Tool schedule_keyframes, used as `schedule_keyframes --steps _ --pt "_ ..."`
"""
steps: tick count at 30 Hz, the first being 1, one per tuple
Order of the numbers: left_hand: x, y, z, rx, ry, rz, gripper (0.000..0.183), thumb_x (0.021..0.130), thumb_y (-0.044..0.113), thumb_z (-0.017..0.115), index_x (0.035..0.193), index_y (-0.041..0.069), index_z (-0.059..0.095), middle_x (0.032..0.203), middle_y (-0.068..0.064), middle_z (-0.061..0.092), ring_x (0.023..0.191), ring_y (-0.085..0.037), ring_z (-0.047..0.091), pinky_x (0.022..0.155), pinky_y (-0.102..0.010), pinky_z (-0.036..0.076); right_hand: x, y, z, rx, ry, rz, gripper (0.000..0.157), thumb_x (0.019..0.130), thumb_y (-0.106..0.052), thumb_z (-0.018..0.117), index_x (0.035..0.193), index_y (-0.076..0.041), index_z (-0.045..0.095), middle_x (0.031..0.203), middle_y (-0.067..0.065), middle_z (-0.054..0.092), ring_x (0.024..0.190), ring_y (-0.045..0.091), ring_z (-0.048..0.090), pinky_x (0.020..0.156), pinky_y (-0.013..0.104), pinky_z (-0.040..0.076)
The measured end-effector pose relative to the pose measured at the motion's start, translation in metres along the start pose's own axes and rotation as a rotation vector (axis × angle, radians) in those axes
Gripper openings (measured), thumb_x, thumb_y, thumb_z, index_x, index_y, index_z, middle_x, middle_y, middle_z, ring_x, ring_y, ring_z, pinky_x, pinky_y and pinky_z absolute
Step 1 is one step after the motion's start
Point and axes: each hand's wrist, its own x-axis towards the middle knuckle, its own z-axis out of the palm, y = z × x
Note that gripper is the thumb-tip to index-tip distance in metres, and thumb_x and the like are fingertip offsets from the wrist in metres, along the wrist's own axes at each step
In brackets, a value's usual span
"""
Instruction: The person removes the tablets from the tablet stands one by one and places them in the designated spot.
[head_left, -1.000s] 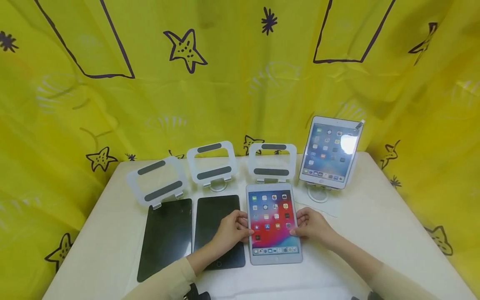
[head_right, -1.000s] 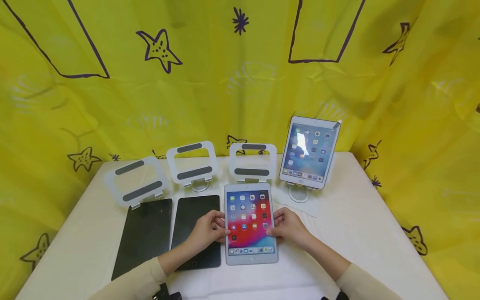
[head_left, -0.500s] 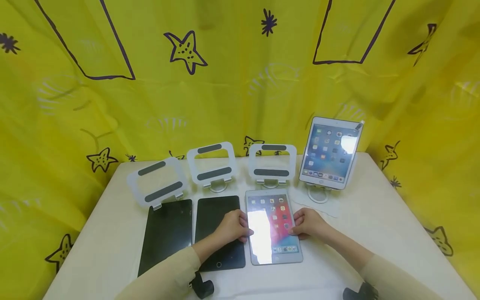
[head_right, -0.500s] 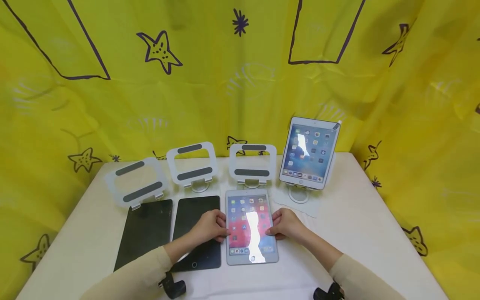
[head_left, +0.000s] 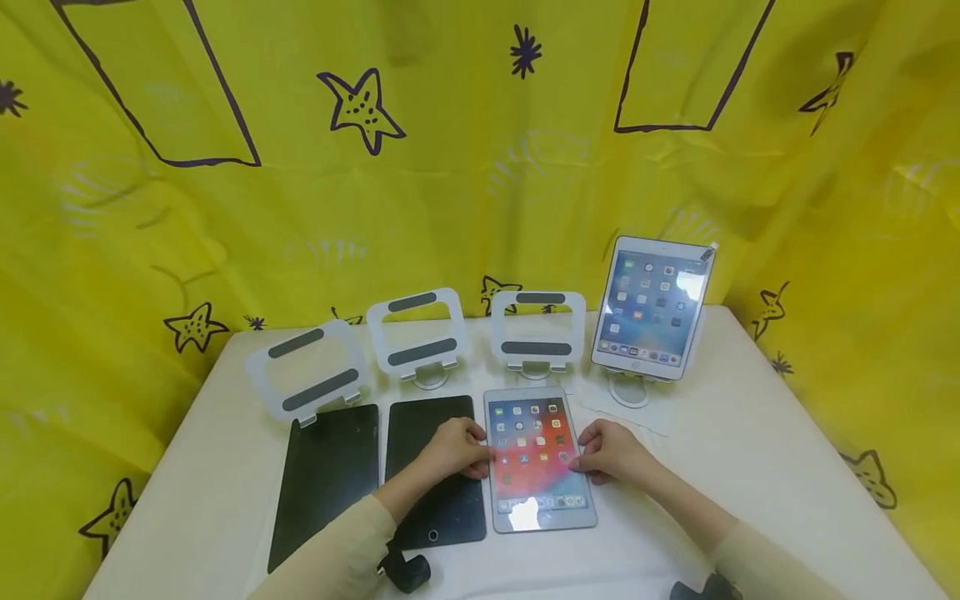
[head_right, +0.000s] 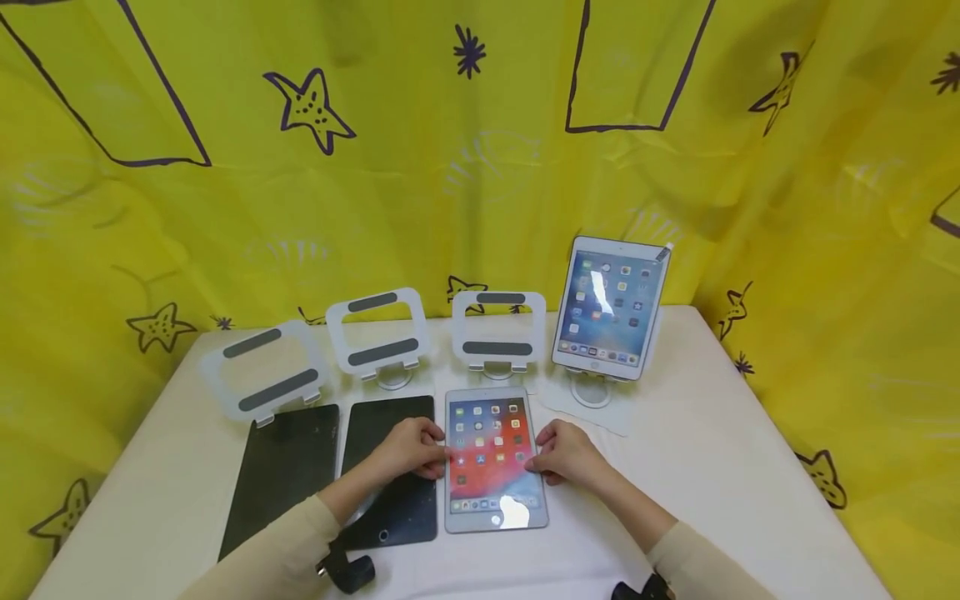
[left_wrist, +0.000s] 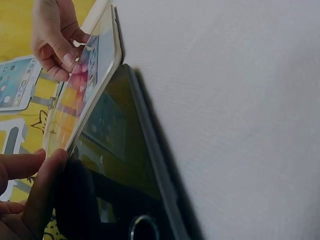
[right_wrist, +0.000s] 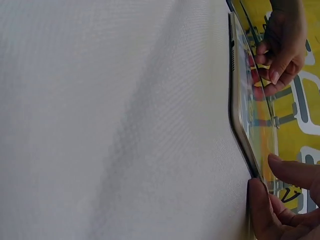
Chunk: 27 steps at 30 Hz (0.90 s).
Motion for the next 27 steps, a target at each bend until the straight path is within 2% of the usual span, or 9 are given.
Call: schedule_keyframes --steps 7,16,23,27 --pt "0.001 0.001 0.002 0.004 0.048 0.049 0.033 0.080 0.003 0.070 0.106 -0.010 0.055 0.069 -0.008 0.062 0.052 -0.013 0.063 0.051 -0.029 0.055 0.000 0.008 -0.010 0.039 0.049 -0.022 0.043 0.076 -0.012 0.078 0.106 0.007 0.054 0.083 0.010 0.060 0.063 0.016 0.056 0.060 0.029 0.055" --pt "0.009 0.009 0.012 0.072 0.087 0.082 0.037 0.082 0.013 0.073 0.109 -0.005 0.057 0.070 -0.005 0.060 0.053 -0.014 0.064 0.051 -0.024 0.053 -0.002 0.013 -0.025 0.122 0.106 -0.056 0.048 0.079 -0.015 0.076 0.110 0.012 0.052 0.079 0.008 0.061 0.063 0.015 0.058 0.062 0.028 0.056" --pt "0.016 0.016 0.027 0.015 0.084 0.099 0.037 0.081 0.013 0.074 0.108 -0.006 0.057 0.070 -0.006 0.060 0.053 -0.015 0.065 0.050 -0.025 0.053 -0.001 0.018 -0.028 0.180 0.125 -0.051 0.050 0.080 -0.017 0.076 0.113 0.013 0.051 0.079 0.006 0.062 0.063 0.015 0.060 0.062 0.027 0.056" --pt "0.021 0.019 0.034 -0.009 0.092 0.122 0.037 0.081 0.012 0.073 0.109 -0.006 0.058 0.071 -0.006 0.063 0.053 -0.015 0.064 0.047 -0.023 0.051 -0.003 0.019 -0.032 0.223 0.147 -0.034 0.051 0.082 -0.017 0.074 0.115 0.013 0.050 0.081 0.007 0.062 0.065 0.014 0.063 0.063 0.028 0.056"
